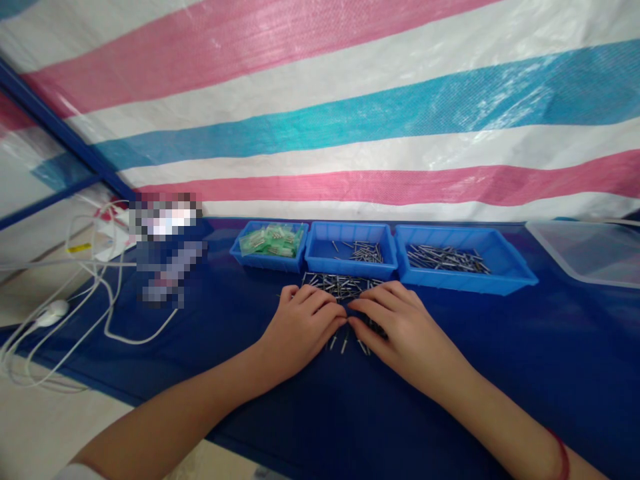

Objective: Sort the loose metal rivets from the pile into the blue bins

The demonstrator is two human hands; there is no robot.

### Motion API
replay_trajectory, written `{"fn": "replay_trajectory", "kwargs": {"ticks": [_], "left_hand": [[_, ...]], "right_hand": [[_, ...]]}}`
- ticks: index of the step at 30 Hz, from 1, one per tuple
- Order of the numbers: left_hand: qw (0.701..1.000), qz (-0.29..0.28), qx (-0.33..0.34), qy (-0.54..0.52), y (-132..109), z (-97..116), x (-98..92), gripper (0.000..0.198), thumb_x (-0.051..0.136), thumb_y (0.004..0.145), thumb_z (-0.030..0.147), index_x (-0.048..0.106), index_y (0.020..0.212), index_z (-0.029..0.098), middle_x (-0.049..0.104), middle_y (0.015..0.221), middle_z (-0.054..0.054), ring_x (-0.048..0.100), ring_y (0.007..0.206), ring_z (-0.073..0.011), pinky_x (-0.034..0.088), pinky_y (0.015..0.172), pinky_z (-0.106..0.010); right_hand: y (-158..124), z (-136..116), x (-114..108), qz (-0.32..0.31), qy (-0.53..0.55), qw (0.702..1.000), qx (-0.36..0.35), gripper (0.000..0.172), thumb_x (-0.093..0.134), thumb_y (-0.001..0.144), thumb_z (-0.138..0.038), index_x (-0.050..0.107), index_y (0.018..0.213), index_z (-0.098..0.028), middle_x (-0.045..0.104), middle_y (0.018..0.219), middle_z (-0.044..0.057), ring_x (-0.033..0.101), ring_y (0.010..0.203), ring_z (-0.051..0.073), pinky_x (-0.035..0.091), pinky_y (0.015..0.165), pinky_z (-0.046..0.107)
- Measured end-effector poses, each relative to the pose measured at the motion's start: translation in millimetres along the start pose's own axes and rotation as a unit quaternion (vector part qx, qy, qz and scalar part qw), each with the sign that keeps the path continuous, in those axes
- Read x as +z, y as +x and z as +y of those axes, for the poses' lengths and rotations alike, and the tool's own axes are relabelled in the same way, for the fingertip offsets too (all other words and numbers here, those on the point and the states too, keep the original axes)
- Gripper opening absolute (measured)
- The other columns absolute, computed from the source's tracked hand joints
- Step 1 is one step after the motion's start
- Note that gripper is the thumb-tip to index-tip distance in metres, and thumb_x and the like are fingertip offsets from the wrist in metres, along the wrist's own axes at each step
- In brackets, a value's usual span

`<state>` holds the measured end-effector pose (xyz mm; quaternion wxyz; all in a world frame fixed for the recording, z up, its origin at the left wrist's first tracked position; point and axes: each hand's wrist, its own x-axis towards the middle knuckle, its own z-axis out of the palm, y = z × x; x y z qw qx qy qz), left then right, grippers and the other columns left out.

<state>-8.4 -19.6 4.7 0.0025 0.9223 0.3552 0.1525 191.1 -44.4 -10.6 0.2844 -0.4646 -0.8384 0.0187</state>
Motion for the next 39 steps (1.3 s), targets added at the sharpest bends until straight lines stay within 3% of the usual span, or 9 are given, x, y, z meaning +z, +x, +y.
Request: {"fn": "replay_trajectory", "kwargs": {"ticks": [8,15,25,29,36,39], "left_hand": [[0.985,0.036,-0.060,-0.158,2,-1,-3.1,0.019,0.045,0.099,0.031,0.062,0.099,0.023,0.069,0.101,0.002,0.059,0.097,-0.0131,0.036,0.083,-0.030],[0.972,0.061,-0.061,-0.219,3,0,-2.4,0.014,0.053,0.095,0.031,0.065,0.096,0.024,0.072,0.099,0.004,0.063,0.095,-0.0127,0.037,0.083,-0.029],[0.981,0.045,-0.035,-0.186,4,1,-7.8,0.018,0.053,0.094,0.035,0.067,0.099,0.024,0.073,0.096,0.002,0.062,0.096,-0.0137,0.039,0.081,-0.030],[0.977,0.045,-0.044,-0.202,4,1,-6.4,0.016,0.056,0.093,0.034,0.067,0.095,0.024,0.073,0.095,0.003,0.061,0.095,-0.0140,0.037,0.081,-0.030],[0.975,0.042,-0.054,-0.214,4,1,-4.7,0.015,0.061,0.089,0.037,0.068,0.091,0.023,0.072,0.096,0.002,0.061,0.095,-0.0159,0.037,0.079,-0.031],[0.971,0.060,-0.053,-0.224,3,0,-4.2,0.015,0.060,0.090,0.036,0.067,0.090,0.022,0.072,0.095,0.002,0.061,0.094,-0.0149,0.038,0.081,-0.030]], "right_hand": [[1,-6,-8,0.017,0.136,0.989,0.048,0.014,0.056,0.089,-0.030,0.067,0.087,-0.024,0.069,0.089,0.005,0.064,0.086,0.020,0.053,0.076,0.035],[1,-11,-4,0.062,0.202,0.973,0.098,0.009,0.058,0.088,-0.028,0.065,0.085,-0.024,0.069,0.088,0.004,0.065,0.084,0.019,0.053,0.075,0.033],[-2,-12,-4,0.102,0.199,0.968,0.113,0.005,0.059,0.086,-0.026,0.063,0.087,-0.024,0.068,0.085,0.003,0.064,0.078,0.019,0.052,0.068,0.032],[-2,-13,-3,0.092,0.203,0.967,0.124,0.005,0.060,0.086,-0.028,0.062,0.088,-0.024,0.066,0.081,0.003,0.062,0.074,0.017,0.050,0.063,0.030],[-1,-16,-6,0.099,0.222,0.966,0.089,0.008,0.060,0.086,-0.021,0.063,0.092,-0.025,0.067,0.089,0.003,0.063,0.083,0.018,0.051,0.075,0.032],[0,-15,-9,0.095,0.208,0.969,0.088,0.007,0.059,0.086,-0.023,0.063,0.091,-0.025,0.067,0.087,0.003,0.064,0.081,0.018,0.051,0.073,0.032]]}}
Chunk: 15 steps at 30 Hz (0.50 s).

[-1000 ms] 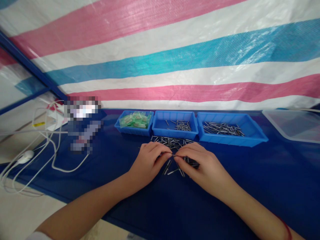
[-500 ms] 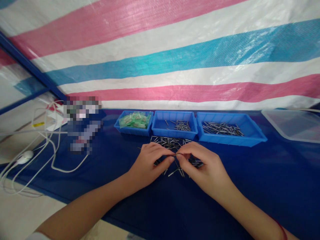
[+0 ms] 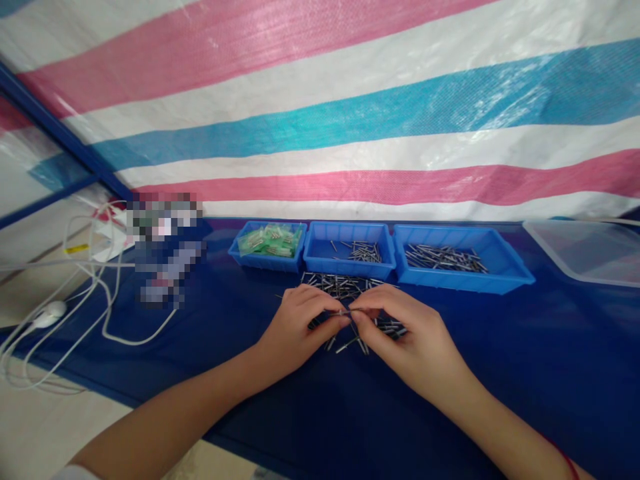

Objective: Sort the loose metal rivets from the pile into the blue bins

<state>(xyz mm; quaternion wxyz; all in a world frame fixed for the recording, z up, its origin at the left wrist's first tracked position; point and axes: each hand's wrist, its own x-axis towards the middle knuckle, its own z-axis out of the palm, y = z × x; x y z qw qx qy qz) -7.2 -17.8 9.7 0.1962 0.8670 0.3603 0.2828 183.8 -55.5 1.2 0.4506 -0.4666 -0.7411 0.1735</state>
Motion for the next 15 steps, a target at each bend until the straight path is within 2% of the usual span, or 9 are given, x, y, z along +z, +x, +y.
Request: {"fn": "replay_trajectory", "kwargs": {"ticks": [4,6,8,11,13,15], "left_hand": [[1.000,0.025,-0.005,-0.005,0,-1,-1.3,0.018,0.060,0.090,0.037,0.066,0.096,0.022,0.071,0.094,0.000,0.061,0.093,-0.0151,0.038,0.083,-0.030],[1.000,0.010,-0.012,0.012,-1,-1,-2.1,0.023,0.059,0.090,0.040,0.065,0.104,0.023,0.070,0.098,-0.001,0.059,0.097,-0.0170,0.038,0.084,-0.032],[0.999,-0.015,-0.005,0.042,-2,-1,-2.1,0.029,0.057,0.090,0.043,0.063,0.111,0.024,0.069,0.105,-0.003,0.057,0.102,-0.0190,0.037,0.085,-0.034],[0.994,-0.048,0.034,0.090,-5,-3,0.1,0.034,0.055,0.090,0.049,0.064,0.114,0.027,0.065,0.112,-0.004,0.052,0.106,-0.0214,0.034,0.085,-0.037],[0.989,-0.064,0.067,0.112,-7,-5,2.7,0.040,0.055,0.088,0.055,0.063,0.116,0.028,0.063,0.115,-0.004,0.050,0.108,-0.0230,0.032,0.085,-0.038],[0.983,-0.078,0.101,0.129,-9,-7,5.2,0.042,0.055,0.086,0.059,0.064,0.115,0.029,0.062,0.117,-0.004,0.048,0.110,-0.0239,0.031,0.085,-0.039]], "right_hand": [[4,6,-8,-0.011,-0.056,0.998,-0.015,0.006,0.058,0.087,-0.026,0.064,0.088,-0.025,0.068,0.087,0.003,0.064,0.083,0.020,0.052,0.072,0.033],[7,13,-16,0.015,-0.104,0.994,-0.035,0.006,0.059,0.087,-0.027,0.064,0.088,-0.024,0.069,0.088,0.004,0.064,0.086,0.021,0.051,0.078,0.036],[11,22,-28,0.070,-0.172,0.982,-0.038,0.010,0.058,0.087,-0.031,0.064,0.087,-0.023,0.069,0.088,0.005,0.064,0.087,0.023,0.050,0.081,0.040],[15,38,-49,0.153,-0.305,0.939,0.036,0.026,0.048,0.090,-0.042,0.065,0.086,-0.023,0.069,0.087,0.008,0.065,0.087,0.029,0.050,0.078,0.045],[16,47,-61,0.157,-0.378,0.908,0.091,0.034,0.041,0.092,-0.047,0.066,0.090,-0.024,0.068,0.091,0.009,0.064,0.094,0.035,0.049,0.081,0.050],[17,52,-68,0.144,-0.409,0.894,0.113,0.037,0.038,0.092,-0.050,0.064,0.095,-0.025,0.067,0.097,0.009,0.061,0.101,0.038,0.046,0.087,0.056]]}}
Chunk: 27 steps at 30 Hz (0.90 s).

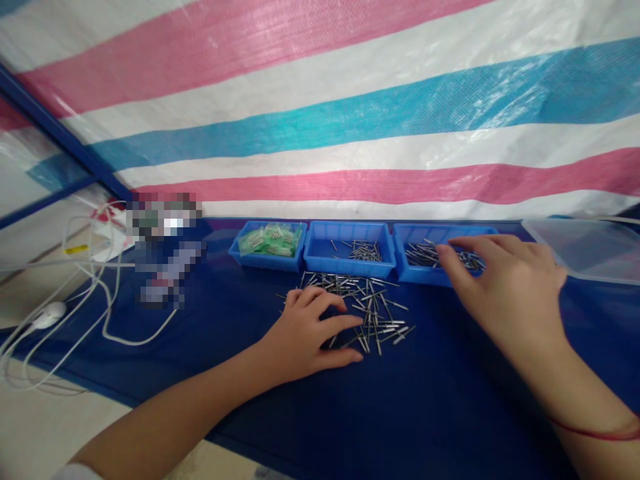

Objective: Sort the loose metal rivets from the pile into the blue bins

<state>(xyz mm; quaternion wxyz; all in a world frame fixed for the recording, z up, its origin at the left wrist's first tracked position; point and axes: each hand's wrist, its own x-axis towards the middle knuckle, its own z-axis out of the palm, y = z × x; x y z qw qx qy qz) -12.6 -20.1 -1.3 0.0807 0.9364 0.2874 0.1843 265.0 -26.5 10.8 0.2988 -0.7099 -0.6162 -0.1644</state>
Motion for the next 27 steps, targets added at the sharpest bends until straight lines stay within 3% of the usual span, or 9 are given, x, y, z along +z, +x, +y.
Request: {"fn": "replay_trajectory", "kwargs": {"ticks": [3,9,11,15,21,24,27], "left_hand": [[0.999,-0.020,0.039,0.021,-1,1,2.6,0.033,0.053,0.089,0.054,0.066,0.109,0.031,0.062,0.115,-0.002,0.047,0.110,-0.0228,0.029,0.086,-0.039],[0.997,-0.032,0.044,0.051,1,5,4.9,0.023,0.049,0.096,0.042,0.066,0.098,0.027,0.064,0.106,0.002,0.049,0.105,-0.0189,0.028,0.084,-0.038],[0.997,-0.024,0.037,0.062,1,4,6.4,0.023,0.047,0.097,0.040,0.065,0.097,0.025,0.065,0.104,0.002,0.050,0.104,-0.0187,0.028,0.084,-0.038],[0.996,-0.008,0.007,0.089,2,1,7.8,0.021,0.047,0.097,0.038,0.063,0.096,0.024,0.066,0.099,0.002,0.051,0.097,-0.0183,0.028,0.079,-0.038],[0.994,-0.010,-0.018,0.107,3,1,6.5,0.020,0.047,0.097,0.034,0.062,0.093,0.021,0.067,0.096,0.000,0.053,0.095,-0.0199,0.028,0.078,-0.038],[0.997,0.005,-0.037,0.061,5,1,4.0,0.022,0.045,0.098,0.034,0.061,0.095,0.020,0.067,0.094,-0.001,0.056,0.092,-0.0187,0.031,0.078,-0.036],[0.995,0.019,-0.076,-0.065,8,1,-0.8,0.017,0.048,0.097,0.031,0.060,0.094,0.020,0.068,0.093,0.000,0.059,0.088,-0.0151,0.036,0.078,-0.031]], "right_hand": [[0,-3,-2,0.006,0.012,1.000,-0.018,0.033,0.038,0.093,-0.049,0.062,0.100,-0.028,0.065,0.101,0.007,0.060,0.106,0.037,0.043,0.091,0.058],[-10,-33,-3,0.052,0.107,0.978,-0.171,0.021,0.054,0.089,-0.034,0.067,0.089,-0.018,0.069,0.090,0.010,0.063,0.088,0.027,0.047,0.083,0.045],[-15,-43,-3,0.018,0.159,0.965,-0.209,0.014,0.058,0.087,-0.028,0.067,0.089,-0.017,0.069,0.090,0.010,0.061,0.088,0.024,0.047,0.081,0.041],[-25,-55,-1,-0.111,0.246,0.923,-0.273,0.009,0.060,0.086,-0.025,0.066,0.090,-0.019,0.068,0.088,0.006,0.060,0.086,0.020,0.048,0.079,0.036],[-34,-59,9,-0.221,0.244,0.898,-0.292,0.015,0.062,0.085,-0.034,0.066,0.091,-0.021,0.067,0.088,0.004,0.059,0.085,0.020,0.047,0.077,0.038],[-36,-62,11,-0.215,0.278,0.893,-0.281,0.011,0.060,0.087,-0.030,0.066,0.090,-0.021,0.067,0.086,0.004,0.060,0.084,0.019,0.048,0.076,0.036],[-37,-65,9,-0.190,0.325,0.892,-0.251,0.008,0.059,0.088,-0.024,0.066,0.090,-0.022,0.067,0.088,0.004,0.061,0.086,0.018,0.049,0.076,0.034]]}}
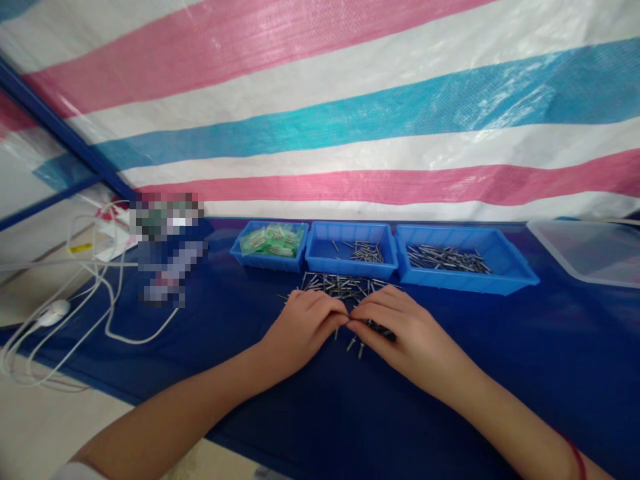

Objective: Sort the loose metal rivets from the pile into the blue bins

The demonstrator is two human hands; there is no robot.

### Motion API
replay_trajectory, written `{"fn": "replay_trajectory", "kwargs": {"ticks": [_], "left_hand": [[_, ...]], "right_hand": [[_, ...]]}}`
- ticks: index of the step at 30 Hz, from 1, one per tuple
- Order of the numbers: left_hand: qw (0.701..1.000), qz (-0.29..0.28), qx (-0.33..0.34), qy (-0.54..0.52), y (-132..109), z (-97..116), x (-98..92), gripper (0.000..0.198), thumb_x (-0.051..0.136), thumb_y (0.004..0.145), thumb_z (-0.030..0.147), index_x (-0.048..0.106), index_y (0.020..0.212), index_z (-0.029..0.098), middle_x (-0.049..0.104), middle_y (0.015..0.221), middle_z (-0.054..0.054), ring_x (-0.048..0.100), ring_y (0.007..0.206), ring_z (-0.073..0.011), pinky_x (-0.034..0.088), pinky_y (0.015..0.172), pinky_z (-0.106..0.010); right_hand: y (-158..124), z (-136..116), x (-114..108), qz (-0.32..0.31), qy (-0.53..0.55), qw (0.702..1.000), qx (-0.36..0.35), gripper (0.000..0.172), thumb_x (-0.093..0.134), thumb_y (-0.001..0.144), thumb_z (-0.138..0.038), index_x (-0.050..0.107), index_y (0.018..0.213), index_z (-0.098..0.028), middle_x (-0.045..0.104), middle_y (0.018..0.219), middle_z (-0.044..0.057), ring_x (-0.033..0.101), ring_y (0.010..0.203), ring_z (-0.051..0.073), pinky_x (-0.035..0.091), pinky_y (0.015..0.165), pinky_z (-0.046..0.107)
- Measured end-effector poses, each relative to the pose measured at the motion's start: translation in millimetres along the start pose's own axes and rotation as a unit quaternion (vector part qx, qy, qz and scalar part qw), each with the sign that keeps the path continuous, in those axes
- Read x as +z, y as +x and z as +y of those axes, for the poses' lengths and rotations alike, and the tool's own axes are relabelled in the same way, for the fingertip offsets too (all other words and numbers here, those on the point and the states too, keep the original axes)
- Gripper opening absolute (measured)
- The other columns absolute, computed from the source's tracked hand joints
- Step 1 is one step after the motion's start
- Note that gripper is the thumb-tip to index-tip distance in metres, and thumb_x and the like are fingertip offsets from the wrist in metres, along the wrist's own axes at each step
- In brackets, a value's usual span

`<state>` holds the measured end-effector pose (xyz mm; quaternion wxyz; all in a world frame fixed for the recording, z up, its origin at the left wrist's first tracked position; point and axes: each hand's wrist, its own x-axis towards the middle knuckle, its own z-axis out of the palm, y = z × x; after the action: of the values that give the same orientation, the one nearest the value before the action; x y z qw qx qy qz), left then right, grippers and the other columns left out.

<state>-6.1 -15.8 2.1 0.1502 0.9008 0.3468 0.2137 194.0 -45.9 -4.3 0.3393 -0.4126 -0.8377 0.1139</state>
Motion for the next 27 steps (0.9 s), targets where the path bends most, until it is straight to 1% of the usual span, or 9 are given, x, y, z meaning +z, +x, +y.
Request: {"fn": "replay_trajectory", "kwargs": {"ticks": [2,4,7,10,14,19,22,27], "left_hand": [[0.995,0.006,-0.031,-0.089,1,1,-2.8,0.014,0.052,0.095,0.030,0.060,0.091,0.019,0.068,0.090,0.000,0.061,0.083,-0.0137,0.039,0.075,-0.027],[0.987,0.020,-0.055,-0.153,2,2,-4.2,0.015,0.055,0.093,0.032,0.060,0.090,0.019,0.068,0.087,0.000,0.061,0.077,-0.0134,0.042,0.071,-0.024],[0.974,0.041,-0.073,-0.212,1,3,-3.7,0.016,0.057,0.091,0.034,0.060,0.089,0.018,0.067,0.084,0.000,0.061,0.073,-0.0126,0.043,0.068,-0.022],[0.968,0.044,-0.069,-0.239,1,3,-3.4,0.018,0.059,0.090,0.035,0.061,0.091,0.018,0.067,0.084,0.000,0.061,0.074,-0.0122,0.044,0.068,-0.021],[0.976,0.024,-0.052,-0.211,1,2,-6.7,0.021,0.056,0.091,0.036,0.063,0.100,0.018,0.069,0.089,-0.002,0.064,0.079,-0.0140,0.047,0.073,-0.023],[0.991,0.019,0.009,-0.132,2,3,-8.1,0.020,0.050,0.095,0.029,0.065,0.094,0.016,0.070,0.092,-0.005,0.064,0.087,-0.0162,0.046,0.080,-0.027],[0.994,0.022,0.008,-0.109,2,3,-5.3,0.021,0.049,0.095,0.031,0.064,0.094,0.017,0.070,0.092,-0.004,0.063,0.087,-0.0159,0.046,0.080,-0.028],[0.996,0.023,-0.001,-0.089,2,2,-1.1,0.018,0.054,0.093,0.033,0.065,0.093,0.019,0.070,0.091,-0.002,0.063,0.088,-0.0152,0.044,0.078,-0.027]], "right_hand": [[-1,-1,0,0.016,0.022,0.999,0.019,0.008,0.059,0.087,-0.023,0.066,0.092,-0.023,0.067,0.091,0.003,0.061,0.088,0.017,0.050,0.076,0.032],[-2,-2,1,0.019,0.045,0.998,0.037,0.010,0.060,0.087,-0.023,0.065,0.096,-0.025,0.067,0.093,0.003,0.062,0.089,0.017,0.051,0.076,0.031],[-2,-4,2,0.022,0.083,0.995,0.044,0.012,0.061,0.086,-0.022,0.064,0.097,-0.025,0.068,0.093,0.002,0.063,0.088,0.016,0.052,0.076,0.029],[-1,-7,2,0.028,0.099,0.994,0.046,0.009,0.060,0.086,-0.022,0.065,0.093,-0.024,0.068,0.090,0.003,0.064,0.085,0.016,0.052,0.074,0.029],[0,-10,-2,0.054,0.096,0.992,0.058,0.006,0.059,0.086,-0.022,0.064,0.090,-0.024,0.067,0.088,0.003,0.064,0.081,0.016,0.051,0.070,0.028],[-2,-10,-6,0.096,0.072,0.987,0.105,0.003,0.060,0.086,-0.024,0.062,0.087,-0.023,0.064,0.081,0.001,0.060,0.072,0.015,0.049,0.064,0.028],[-2,-10,-4,0.090,0.089,0.984,0.128,0.006,0.060,0.086,-0.028,0.062,0.086,-0.023,0.063,0.077,0.001,0.058,0.068,0.014,0.048,0.060,0.027],[-2,-12,0,0.076,0.116,0.982,0.131,0.008,0.059,0.087,-0.028,0.065,0.091,-0.024,0.066,0.081,0.002,0.061,0.071,0.015,0.049,0.061,0.027]]}}
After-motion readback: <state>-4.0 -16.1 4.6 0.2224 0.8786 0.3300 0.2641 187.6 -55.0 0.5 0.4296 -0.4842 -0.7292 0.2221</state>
